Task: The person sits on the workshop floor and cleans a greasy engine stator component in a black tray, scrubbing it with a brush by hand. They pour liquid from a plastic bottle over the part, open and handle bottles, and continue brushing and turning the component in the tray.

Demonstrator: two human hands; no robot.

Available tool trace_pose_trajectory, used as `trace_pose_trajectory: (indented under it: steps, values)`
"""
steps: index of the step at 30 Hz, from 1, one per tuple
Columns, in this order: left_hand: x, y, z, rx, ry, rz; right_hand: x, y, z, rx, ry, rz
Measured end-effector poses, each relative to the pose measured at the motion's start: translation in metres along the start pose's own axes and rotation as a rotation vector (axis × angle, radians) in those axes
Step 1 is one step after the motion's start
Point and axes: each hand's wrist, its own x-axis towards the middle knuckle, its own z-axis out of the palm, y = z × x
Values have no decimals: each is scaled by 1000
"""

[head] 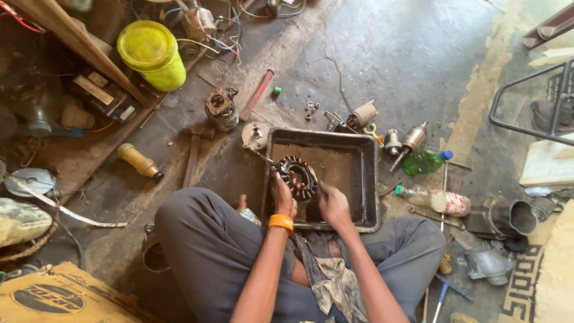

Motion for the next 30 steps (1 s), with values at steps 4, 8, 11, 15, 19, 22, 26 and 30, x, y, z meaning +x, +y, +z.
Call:
trace_pose_trajectory:
  steps: [4,8,11,15,19,22,26,30]
  values:
    - [1,-6,5,88,58,88,-20,-2,-17,-107,-107,32]
    - [-2,-9,5,275,31,95,0,-9,-20,-175,-47,-103]
    - [-4,-8,7,168,31,112,2,-17,-25,-441,-223,-93]
    - [-9,-7,15,207,-20,83,0,-22,-32,-540,-290,-89]
    - [-11,-10,24,198,-64,91,7,-10,-33,-709,-202,-245]
    - [-11,-12,24,147,-79,62,5,5,-35,-638,-148,-430]
    - [-11,-14,24,161,-52,86,-4,16,-38,-577,-153,-492]
    - [-12,-13,26,250,-86,124,13,4,-27,-615,-174,-238]
